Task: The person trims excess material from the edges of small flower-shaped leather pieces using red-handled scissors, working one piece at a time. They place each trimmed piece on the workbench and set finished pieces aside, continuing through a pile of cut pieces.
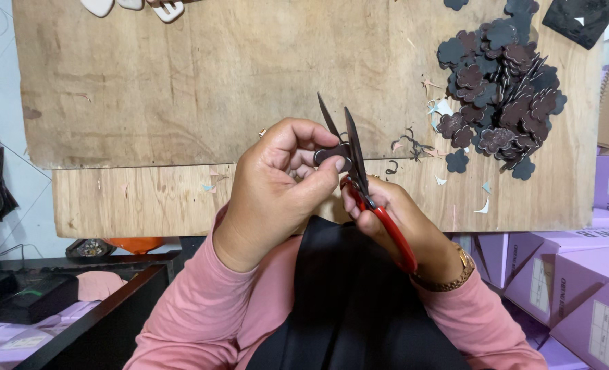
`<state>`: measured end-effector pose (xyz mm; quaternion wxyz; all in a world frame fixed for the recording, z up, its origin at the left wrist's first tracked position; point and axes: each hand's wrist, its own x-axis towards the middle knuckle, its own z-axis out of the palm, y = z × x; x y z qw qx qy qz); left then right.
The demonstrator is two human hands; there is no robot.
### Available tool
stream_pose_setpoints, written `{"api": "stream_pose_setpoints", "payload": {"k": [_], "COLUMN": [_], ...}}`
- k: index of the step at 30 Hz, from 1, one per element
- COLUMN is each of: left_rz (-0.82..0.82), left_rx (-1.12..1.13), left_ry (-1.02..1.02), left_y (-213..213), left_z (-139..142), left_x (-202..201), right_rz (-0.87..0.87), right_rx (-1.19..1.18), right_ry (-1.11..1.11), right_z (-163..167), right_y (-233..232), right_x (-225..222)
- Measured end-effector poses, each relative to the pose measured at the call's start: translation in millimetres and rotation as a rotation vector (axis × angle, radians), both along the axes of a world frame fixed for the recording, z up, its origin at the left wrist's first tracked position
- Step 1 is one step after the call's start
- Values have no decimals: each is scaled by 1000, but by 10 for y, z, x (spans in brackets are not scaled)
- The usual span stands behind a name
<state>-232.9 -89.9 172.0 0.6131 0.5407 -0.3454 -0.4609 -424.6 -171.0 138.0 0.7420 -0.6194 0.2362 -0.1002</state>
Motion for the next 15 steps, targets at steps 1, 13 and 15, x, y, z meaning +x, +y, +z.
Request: {"api": "stream_pose_setpoints", "payload": {"k": [1,13,15], "left_rz": [7,-22,6], "left_rx": [6,-114,-124], "left_ry": [-20,445,417], "left_y": [-5,-109,-114], "left_z": [-8,-357,-371], "left_x": [-3,25,2], "right_rz": [-3,-92,-87], "right_rx": [5,-37,-47], "right_ry": [0,-39,-42], "right_z": [-4,-86,-96], "right_y": [1,29,23], "right_x": [-5,11,23]}}
